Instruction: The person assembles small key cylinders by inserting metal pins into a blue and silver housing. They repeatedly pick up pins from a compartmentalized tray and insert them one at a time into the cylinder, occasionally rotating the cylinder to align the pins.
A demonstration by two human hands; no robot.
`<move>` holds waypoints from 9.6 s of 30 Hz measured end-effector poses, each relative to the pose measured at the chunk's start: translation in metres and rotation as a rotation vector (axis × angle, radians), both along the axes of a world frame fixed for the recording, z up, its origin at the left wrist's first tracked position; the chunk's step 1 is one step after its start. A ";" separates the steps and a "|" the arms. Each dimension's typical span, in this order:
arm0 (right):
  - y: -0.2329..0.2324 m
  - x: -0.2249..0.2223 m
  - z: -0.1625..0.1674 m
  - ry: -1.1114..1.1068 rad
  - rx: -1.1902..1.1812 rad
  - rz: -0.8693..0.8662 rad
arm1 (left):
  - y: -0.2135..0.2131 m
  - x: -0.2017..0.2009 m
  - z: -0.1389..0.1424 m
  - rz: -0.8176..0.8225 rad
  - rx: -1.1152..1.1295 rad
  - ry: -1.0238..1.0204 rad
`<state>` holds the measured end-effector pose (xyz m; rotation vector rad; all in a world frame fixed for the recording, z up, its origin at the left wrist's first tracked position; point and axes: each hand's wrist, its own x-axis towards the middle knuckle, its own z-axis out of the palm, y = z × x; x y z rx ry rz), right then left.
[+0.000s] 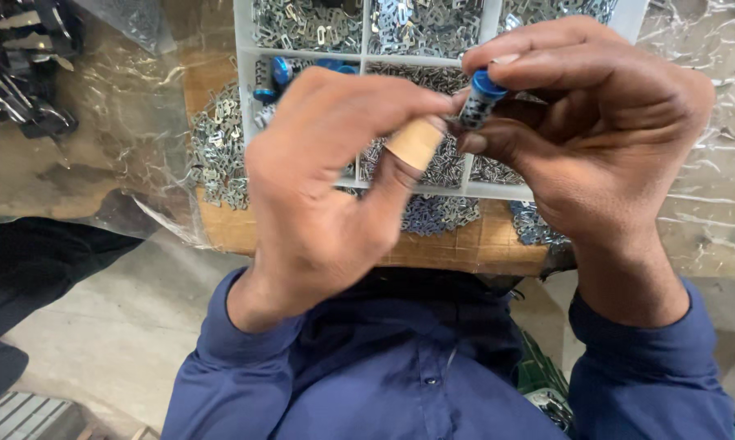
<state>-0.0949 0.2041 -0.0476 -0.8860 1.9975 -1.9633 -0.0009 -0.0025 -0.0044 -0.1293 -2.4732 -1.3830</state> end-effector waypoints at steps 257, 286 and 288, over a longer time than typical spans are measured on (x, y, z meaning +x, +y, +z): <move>0.118 0.159 -0.082 -0.393 -0.642 -0.688 | 0.090 0.066 -0.029 -0.230 -0.353 0.041; 0.008 0.184 -0.038 -0.699 -0.288 0.043 | -0.039 0.099 -0.027 0.215 -0.702 -0.215; 0.005 0.184 -0.031 -0.679 -0.270 0.077 | -0.045 0.106 -0.032 0.167 -0.648 -0.230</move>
